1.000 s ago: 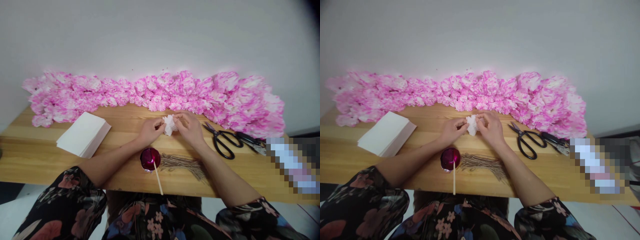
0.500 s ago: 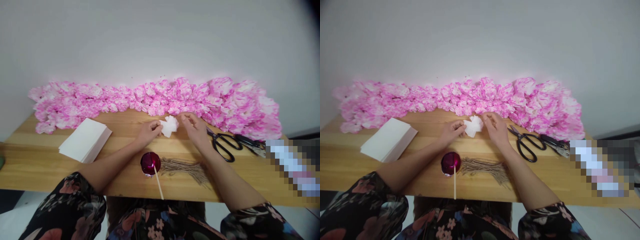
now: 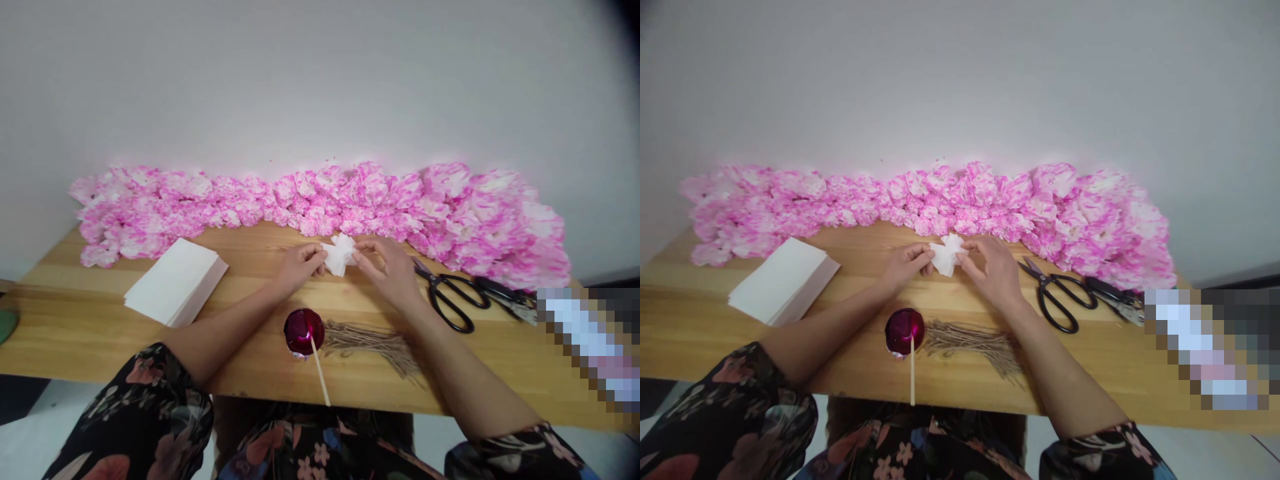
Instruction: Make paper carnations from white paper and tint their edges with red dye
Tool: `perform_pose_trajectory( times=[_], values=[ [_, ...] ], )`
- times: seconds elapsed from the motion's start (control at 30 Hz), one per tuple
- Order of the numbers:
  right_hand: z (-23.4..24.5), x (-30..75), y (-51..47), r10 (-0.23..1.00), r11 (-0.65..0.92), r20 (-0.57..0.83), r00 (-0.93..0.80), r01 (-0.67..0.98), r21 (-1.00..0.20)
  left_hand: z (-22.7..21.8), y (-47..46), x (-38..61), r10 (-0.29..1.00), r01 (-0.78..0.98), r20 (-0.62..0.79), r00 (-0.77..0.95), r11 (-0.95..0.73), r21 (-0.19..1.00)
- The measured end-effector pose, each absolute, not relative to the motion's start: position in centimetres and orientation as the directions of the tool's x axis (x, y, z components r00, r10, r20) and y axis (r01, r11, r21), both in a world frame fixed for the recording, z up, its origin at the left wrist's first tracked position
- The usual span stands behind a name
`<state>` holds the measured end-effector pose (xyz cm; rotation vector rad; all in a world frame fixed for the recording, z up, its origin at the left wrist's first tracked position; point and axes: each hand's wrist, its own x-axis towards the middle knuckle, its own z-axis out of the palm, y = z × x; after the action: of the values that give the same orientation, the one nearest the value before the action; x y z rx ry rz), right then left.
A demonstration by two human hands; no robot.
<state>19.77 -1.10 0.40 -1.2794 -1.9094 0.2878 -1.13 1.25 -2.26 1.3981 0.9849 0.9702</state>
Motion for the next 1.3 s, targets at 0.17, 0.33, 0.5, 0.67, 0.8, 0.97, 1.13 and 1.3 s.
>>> perform_pose_trajectory(
  times=[0.17,0.33,0.5,0.67,0.8,0.97,1.13,1.3],
  values=[
    [-0.9,19.5,-0.8,0.899,0.399,0.404,-0.172,0.702,-0.590,-2.0,1.0,-1.4,0.916,0.107,-0.002,0.401,-0.044,0.993],
    [-1.2,19.7,-0.6,0.954,0.274,0.295,-0.046,0.524,-0.806,-2.1,1.0,-1.3,0.930,0.189,0.132,0.343,-0.206,0.960],
    [-1.2,19.2,-0.9,0.971,0.207,0.237,0.023,0.410,-0.888,-2.1,1.1,-1.1,0.929,0.321,0.304,0.209,-0.359,0.876],
    [-1.2,18.4,-1.4,0.965,0.255,0.261,-0.041,0.400,-0.880,-2.5,1.0,-0.6,0.940,0.176,0.179,0.291,-0.236,0.956],
    [0.0,18.5,-1.8,0.842,0.462,0.531,-0.090,0.628,-0.627,-2.8,1.2,-0.2,0.965,-0.044,0.084,0.249,-0.075,0.996],
    [1.0,17.8,-3.1,0.755,0.540,0.601,-0.260,0.767,-0.346,-2.8,1.4,0.0,0.990,-0.160,0.000,0.140,0.023,0.987],
    [0.3,16.2,-3.8,0.746,0.525,0.570,-0.344,0.830,-0.186,-2.6,0.8,0.3,0.988,-0.249,0.018,0.151,0.021,0.968],
    [-0.4,16.2,-3.1,0.799,0.458,0.525,-0.292,0.862,-0.217,-2.5,0.3,0.4,0.983,-0.257,0.008,0.185,0.040,0.965]
  ],
)
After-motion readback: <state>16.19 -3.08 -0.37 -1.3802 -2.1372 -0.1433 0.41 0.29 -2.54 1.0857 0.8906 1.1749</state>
